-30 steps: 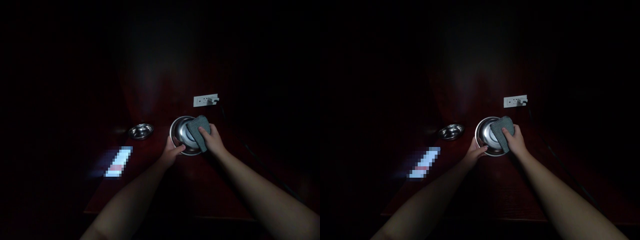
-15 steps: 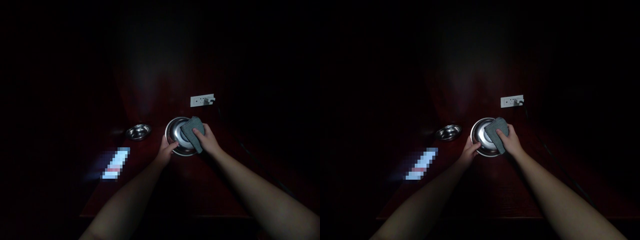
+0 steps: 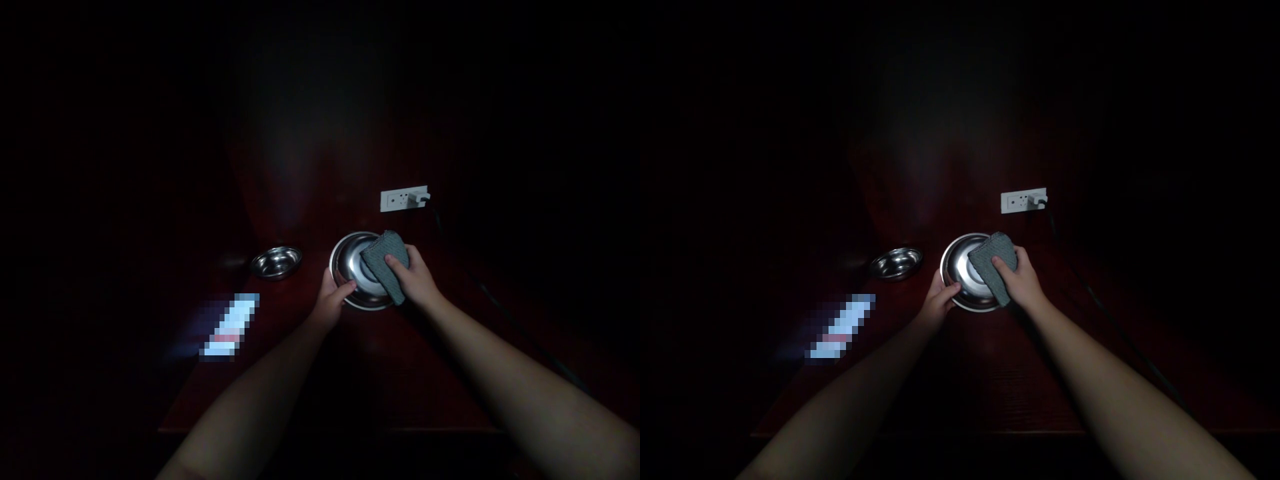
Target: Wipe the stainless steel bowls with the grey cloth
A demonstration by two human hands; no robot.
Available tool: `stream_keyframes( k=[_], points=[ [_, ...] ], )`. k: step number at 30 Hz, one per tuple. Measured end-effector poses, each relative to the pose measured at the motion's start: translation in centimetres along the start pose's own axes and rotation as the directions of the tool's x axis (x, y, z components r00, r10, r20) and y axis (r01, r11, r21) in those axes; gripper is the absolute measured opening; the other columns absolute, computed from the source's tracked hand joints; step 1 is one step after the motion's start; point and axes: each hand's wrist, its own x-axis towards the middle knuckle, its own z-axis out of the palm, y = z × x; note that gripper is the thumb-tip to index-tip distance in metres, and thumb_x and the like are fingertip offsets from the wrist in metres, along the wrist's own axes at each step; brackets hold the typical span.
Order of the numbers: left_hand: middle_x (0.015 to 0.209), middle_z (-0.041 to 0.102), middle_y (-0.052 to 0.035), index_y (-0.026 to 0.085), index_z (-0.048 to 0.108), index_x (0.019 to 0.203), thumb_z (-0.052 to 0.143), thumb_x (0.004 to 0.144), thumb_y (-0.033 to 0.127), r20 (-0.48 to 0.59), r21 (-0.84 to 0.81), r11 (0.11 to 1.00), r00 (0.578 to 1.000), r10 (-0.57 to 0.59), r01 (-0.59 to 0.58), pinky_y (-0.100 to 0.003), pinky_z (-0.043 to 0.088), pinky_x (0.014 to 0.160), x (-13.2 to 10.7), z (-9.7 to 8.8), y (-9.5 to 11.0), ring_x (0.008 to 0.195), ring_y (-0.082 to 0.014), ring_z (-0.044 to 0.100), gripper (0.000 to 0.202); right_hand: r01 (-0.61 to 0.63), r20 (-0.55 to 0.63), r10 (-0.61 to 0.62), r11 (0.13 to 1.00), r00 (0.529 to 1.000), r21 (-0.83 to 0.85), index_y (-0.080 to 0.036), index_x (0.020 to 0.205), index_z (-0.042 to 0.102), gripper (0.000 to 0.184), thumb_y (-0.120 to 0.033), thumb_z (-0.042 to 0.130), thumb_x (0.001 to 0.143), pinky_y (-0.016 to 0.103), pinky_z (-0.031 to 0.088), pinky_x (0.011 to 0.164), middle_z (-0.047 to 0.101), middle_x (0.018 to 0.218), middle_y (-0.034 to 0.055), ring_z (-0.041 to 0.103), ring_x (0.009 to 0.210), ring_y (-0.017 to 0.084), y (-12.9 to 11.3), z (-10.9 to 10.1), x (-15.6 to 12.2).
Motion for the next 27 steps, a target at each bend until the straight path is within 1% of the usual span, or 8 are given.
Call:
stream_keyframes(
  k=[8, 13, 16, 19, 21, 22, 24, 27],
  points=[
    [0.112, 0.059, -0.0068, 0.020, 0.050, 0.111, 0.070, 0.061, 0.026, -0.006, -0.016, 0.999, 0.999, 0.035, -0.035, -0.042, 0.039, 0.094, 0.43, -0.24, -0.16, 0.110, -0.0260, 0.052, 0.054, 0.031, -0.003, -0.031, 0.999, 1.000, -0.028, -0.021, 0.104, 0.050, 0.052, -0.057, 0.060, 0.069, 0.041, 0.046, 0.079, 0.061, 0.095, 0.0062, 0.058, 0.086, 0.023, -0.39, 0.08, -0.21],
    [0.112, 0.058, -0.0067, 0.019, 0.050, 0.111, 0.069, 0.063, 0.026, 0.007, -0.015, 0.999, 0.999, 0.044, -0.044, -0.040, 0.039, 0.094, 0.51, -0.38, -0.28, 0.109, -0.0248, 0.052, 0.053, 0.030, 0.002, -0.030, 1.000, 1.000, -0.010, -0.021, 0.104, 0.051, 0.051, -0.056, 0.061, 0.068, 0.040, 0.046, 0.078, 0.061, 0.094, 0.0056, 0.058, 0.084, 0.022, -0.34, 0.03, -0.10],
    [0.106, 0.059, -0.0048, 0.021, 0.050, 0.109, 0.070, 0.062, 0.026, 0.002, -0.034, 0.999, 1.000, -0.012, 0.012, -0.039, 0.043, 0.087, 0.29, -0.35, -0.28, 0.100, -0.0227, 0.056, 0.052, 0.035, -0.021, -0.035, 0.999, 0.999, -0.007, -0.020, 0.102, 0.052, 0.051, -0.056, 0.062, 0.066, 0.039, 0.046, 0.076, 0.061, 0.093, 0.0051, 0.058, 0.083, 0.022, -0.25, -0.05, 0.06],
    [0.096, 0.060, -0.0031, 0.020, 0.052, 0.102, 0.068, 0.063, 0.026, 0.029, -0.088, 0.991, 0.995, -0.095, 0.097, -0.037, 0.047, 0.080, 0.15, -0.44, -0.31, 0.087, -0.0191, 0.059, 0.043, 0.043, -0.124, -0.048, 0.998, 0.991, -0.043, -0.020, 0.099, 0.052, 0.050, -0.057, 0.061, 0.066, 0.039, 0.045, 0.075, 0.060, 0.093, 0.0051, 0.057, 0.083, 0.022, -0.36, -0.15, 0.08],
    [0.092, 0.060, -0.0032, 0.019, 0.052, 0.098, 0.065, 0.065, 0.029, 0.056, -0.138, 0.983, 0.992, -0.116, 0.123, -0.036, 0.048, 0.078, 0.13, -0.57, -0.34, 0.082, -0.0169, 0.060, 0.037, 0.047, -0.201, -0.061, 0.996, 0.978, -0.072, -0.020, 0.099, 0.052, 0.050, -0.057, 0.061, 0.066, 0.039, 0.044, 0.076, 0.059, 0.093, 0.0052, 0.056, 0.084, 0.022, -0.48, -0.18, 0.01],
    [0.091, 0.060, -0.0035, 0.019, 0.051, 0.098, 0.064, 0.066, 0.031, 0.073, -0.149, 0.980, 0.990, -0.125, 0.134, -0.036, 0.048, 0.078, 0.10, -0.63, -0.35, 0.081, -0.0164, 0.060, 0.036, 0.049, -0.221, -0.065, 0.996, 0.973, -0.077, -0.020, 0.099, 0.051, 0.050, -0.057, 0.061, 0.066, 0.039, 0.044, 0.077, 0.059, 0.093, 0.0052, 0.056, 0.085, 0.022, -0.51, -0.17, -0.02],
    [0.097, 0.060, -0.0045, 0.020, 0.049, 0.104, 0.064, 0.066, 0.032, 0.113, -0.112, 0.981, 0.982, -0.149, 0.162, -0.036, 0.049, 0.078, -0.05, -0.70, -0.37, 0.083, -0.0170, 0.061, 0.042, 0.049, -0.219, -0.063, 0.997, 0.974, -0.066, -0.020, 0.100, 0.050, 0.050, -0.057, 0.061, 0.066, 0.039, 0.044, 0.077, 0.059, 0.094, 0.0052, 0.056, 0.085, 0.022, -0.48, -0.13, -0.02],
    [0.110, 0.056, -0.0054, 0.026, 0.043, 0.114, 0.068, 0.065, 0.030, 0.140, 0.019, 0.982, 0.972, -0.187, 0.186, -0.037, 0.051, 0.075, -0.35, -0.69, -0.35, 0.090, -0.0198, 0.061, 0.056, 0.038, -0.169, -0.044, 0.999, 0.985, -0.037, -0.021, 0.100, 0.050, 0.050, -0.058, 0.060, 0.067, 0.040, 0.045, 0.078, 0.059, 0.095, 0.0053, 0.056, 0.085, 0.022, -0.21, -0.06, 0.12]
  ],
)
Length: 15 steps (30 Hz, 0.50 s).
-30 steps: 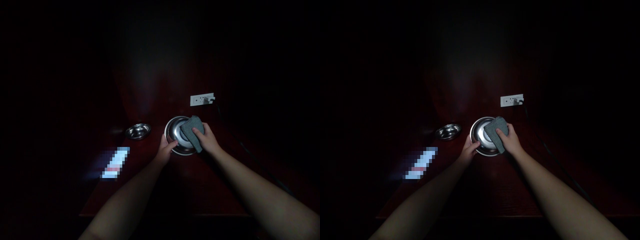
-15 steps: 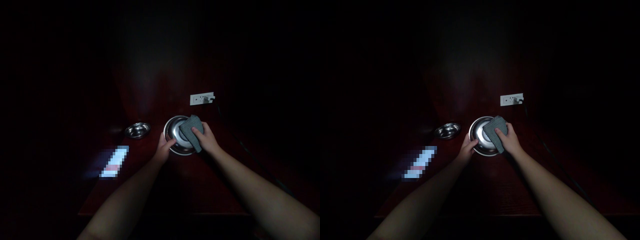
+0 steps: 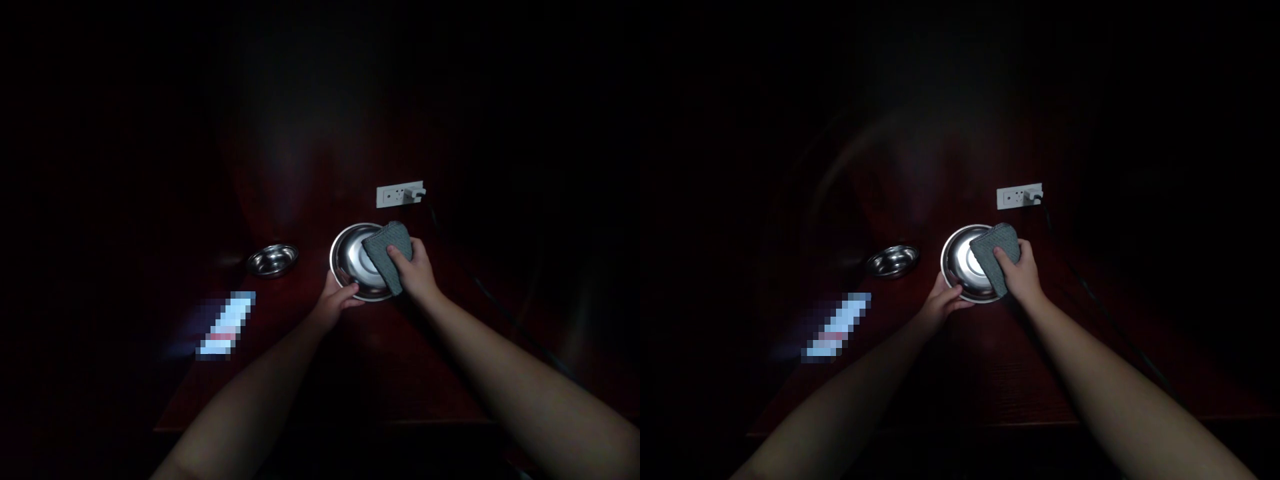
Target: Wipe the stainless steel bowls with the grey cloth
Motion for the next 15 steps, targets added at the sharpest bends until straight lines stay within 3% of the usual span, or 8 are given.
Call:
stream_keyframes(
  k=[15],
  points=[
    [0.110, 0.056, -0.0064, 0.023, 0.044, 0.115, 0.068, 0.064, 0.031, -0.128, 0.050, 0.997, 0.990, 0.061, -0.055, -0.035, 0.052, 0.069, 0.31, 0.15, 0.83, 0.095, -0.0241, 0.058, 0.057, -0.043, 0.103, 0.041, 0.999, 0.994, 0.012, -0.020, 0.100, 0.049, 0.054, -0.059, 0.061, 0.066, 0.039, 0.046, 0.074, 0.060, 0.092, 0.0063, 0.057, 0.082, 0.022, -0.55, 0.10, -0.33]
  ],
)
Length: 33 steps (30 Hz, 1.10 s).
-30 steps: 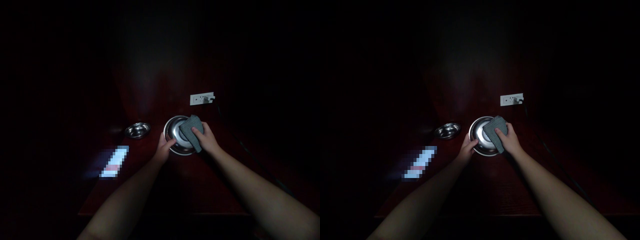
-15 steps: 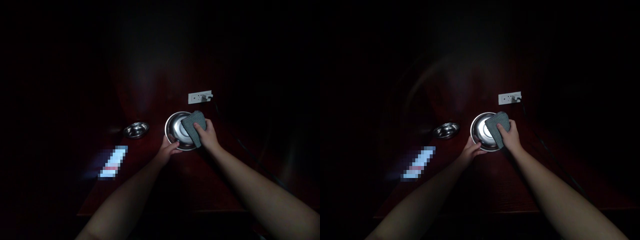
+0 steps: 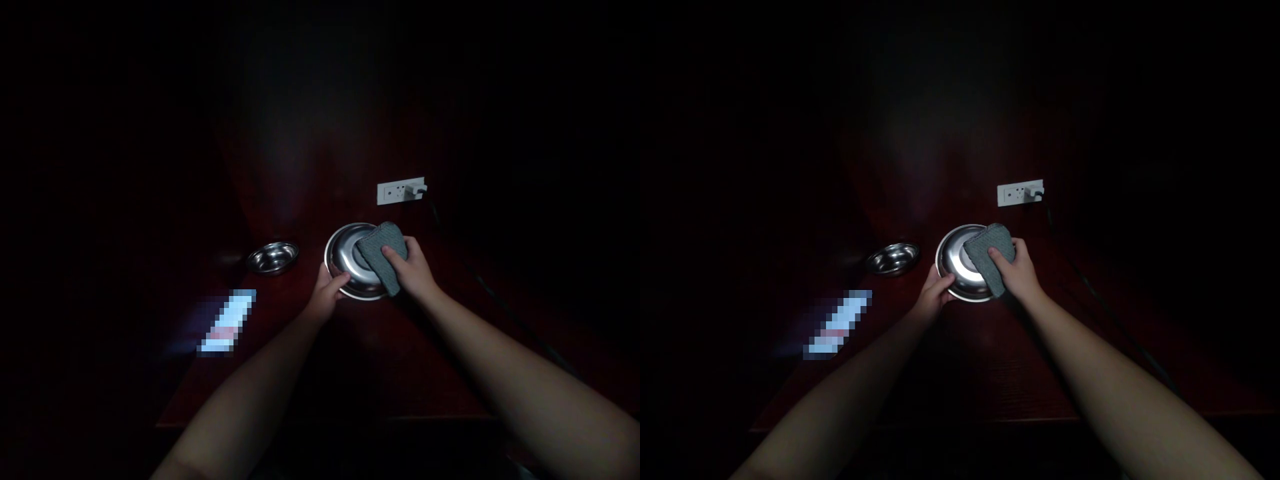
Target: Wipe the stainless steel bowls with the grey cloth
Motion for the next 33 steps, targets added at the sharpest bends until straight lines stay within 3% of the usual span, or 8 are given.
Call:
stream_keyframes(
  k=[9, 20, 25, 29, 33],
  points=[
    [0.107, 0.061, -0.0057, 0.019, 0.052, 0.108, 0.068, 0.064, 0.029, -0.076, -0.060, 0.995, 0.995, 0.069, -0.074, -0.037, 0.044, 0.087, 0.6, -0.1, 0.0, 0.104, -0.0242, 0.055, 0.047, 0.047, 0.049, -0.047, 0.999, 0.998, 0.015, -0.020, 0.099, 0.050, 0.051, -0.055, 0.063, 0.066, 0.039, 0.046, 0.075, 0.060, 0.094, 0.0062, 0.058, 0.083, 0.022, -0.5, -0.1, -0.3],
    [0.106, 0.056, -0.0053, 0.023, 0.043, 0.112, 0.070, 0.063, 0.029, 0.012, 0.029, 0.999, 1.000, -0.022, 0.021, -0.032, 0.052, 0.065, 0.0, -0.2, -0.7, 0.089, -0.0215, 0.059, 0.056, 0.097, -0.032, -0.098, 0.995, 0.995, -0.022, -0.021, 0.098, 0.049, 0.050, -0.054, 0.064, 0.064, 0.038, 0.047, 0.073, 0.058, 0.091, 0.0045, 0.056, 0.082, 0.022, -0.1, -0.4, 0.2],
    [0.110, 0.054, -0.0043, 0.025, 0.042, 0.109, 0.071, 0.063, 0.026, 0.015, -0.033, 0.999, 1.000, -0.017, 0.017, -0.036, 0.052, 0.073, 0.0, -0.2, -1.0, 0.095, -0.0209, 0.058, 0.054, 0.176, -0.134, -0.186, 0.981, 0.973, -0.081, -0.020, 0.106, 0.046, 0.057, -0.051, 0.066, 0.062, 0.039, 0.044, 0.081, 0.055, 0.103, 0.0069, 0.054, 0.092, 0.023, -0.6, -0.1, -0.4],
    [0.115, 0.054, -0.0061, 0.024, 0.042, 0.110, 0.069, 0.066, 0.028, 0.101, -0.158, 0.983, 0.992, -0.078, 0.093, -0.041, 0.048, 0.085, -0.1, 0.0, -1.3, 0.097, -0.0200, 0.059, 0.052, 0.154, -0.207, -0.166, 0.985, 0.964, -0.071, -0.021, 0.107, 0.045, 0.057, -0.052, 0.065, 0.063, 0.040, 0.044, 0.083, 0.054, 0.106, 0.0072, 0.054, 0.092, 0.022, -0.6, 0.1, -0.5],
    [0.121, 0.052, -0.0075, 0.025, 0.041, 0.111, 0.072, 0.063, 0.027, 0.106, -0.036, 0.992, 0.987, -0.120, 0.124, -0.039, 0.051, 0.079, -0.3, 0.0, -1.3, 0.098, -0.0220, 0.059, 0.057, 0.106, -0.181, -0.114, 0.993, 0.977, -0.053, -0.021, 0.101, 0.048, 0.052, -0.054, 0.064, 0.064, 0.039, 0.045, 0.078, 0.056, 0.098, 0.0055, 0.054, 0.087, 0.022, -0.3, 0.0, -0.1]
  ],
)
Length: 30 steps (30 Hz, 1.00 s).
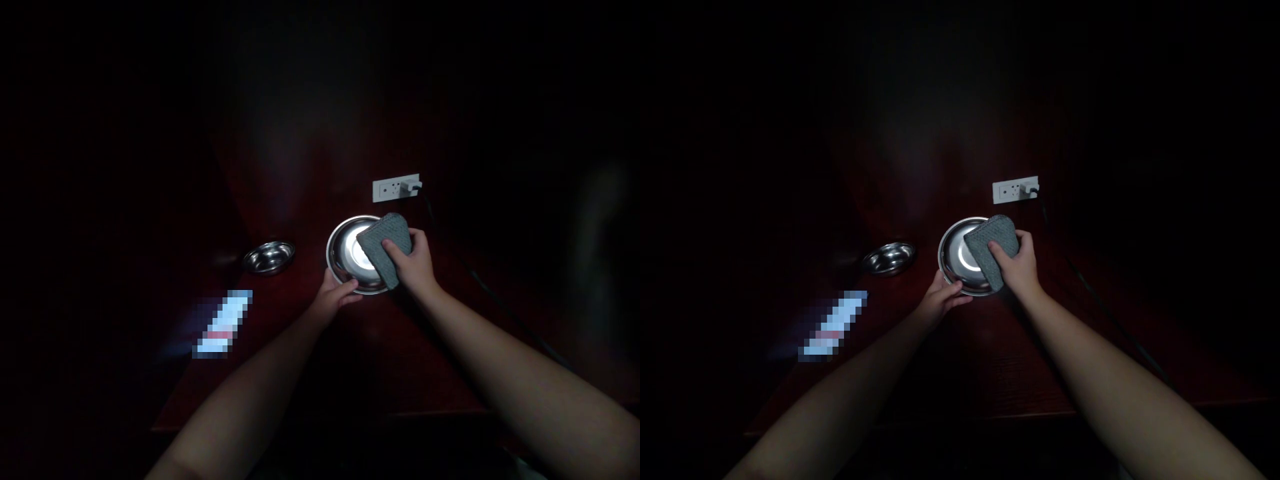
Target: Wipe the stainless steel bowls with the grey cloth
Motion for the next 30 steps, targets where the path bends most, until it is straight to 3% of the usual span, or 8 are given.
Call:
stream_keyframes(
  k=[5, 11, 20, 30],
  points=[
    [0.121, 0.052, -0.0078, 0.026, 0.038, 0.115, 0.072, 0.063, 0.028, -0.057, 0.087, 0.996, 0.998, 0.039, -0.034, -0.033, 0.052, 0.070, 0.1, -0.1, 0.3, 0.095, -0.0218, 0.060, 0.062, -0.079, 0.097, 0.075, 0.996, 0.992, 0.039, -0.021, 0.097, 0.050, 0.051, -0.055, 0.066, 0.062, 0.038, 0.046, 0.075, 0.058, 0.094, 0.0052, 0.056, 0.085, 0.022, 0.6, 0.0, 0.4],
    [0.117, 0.052, -0.0076, 0.025, 0.037, 0.116, 0.071, 0.062, 0.030, -0.080, 0.118, 0.991, 0.994, 0.073, -0.063, -0.033, 0.053, 0.067, 0.4, -0.1, 0.6, 0.093, -0.0223, 0.059, 0.063, -0.100, 0.140, 0.091, 0.993, 0.986, 0.058, -0.021, 0.096, 0.049, 0.053, -0.056, 0.066, 0.061, 0.038, 0.046, 0.073, 0.058, 0.093, 0.0046, 0.056, 0.083, 0.022, 1.1, 0.1, 0.5],
    [0.113, 0.054, -0.0084, 0.022, 0.037, 0.114, 0.074, 0.059, 0.028, -0.128, 0.131, 0.989, 0.988, 0.085, -0.068, -0.036, 0.053, 0.067, 0.4, 0.2, 0.7, 0.090, -0.0230, 0.060, 0.066, -0.094, 0.150, 0.087, 0.995, 0.985, 0.039, -0.021, 0.098, 0.048, 0.055, -0.057, 0.066, 0.060, 0.039, 0.046, 0.074, 0.058, 0.094, 0.0046, 0.056, 0.084, 0.022, 1.0, 0.0, 0.4],
    [0.111, 0.055, -0.0077, 0.022, 0.038, 0.115, 0.074, 0.058, 0.028, -0.153, 0.157, 0.985, 0.983, 0.097, -0.072, -0.032, 0.052, 0.062, 0.5, 0.2, 0.7, 0.085, -0.0207, 0.060, 0.068, -0.083, 0.162, 0.076, 0.996, 0.984, 0.037, -0.021, 0.099, 0.048, 0.056, -0.057, 0.066, 0.060, 0.039, 0.046, 0.073, 0.058, 0.094, 0.0048, 0.056, 0.083, 0.022, 0.9, 0.0, 0.3]
  ],
)
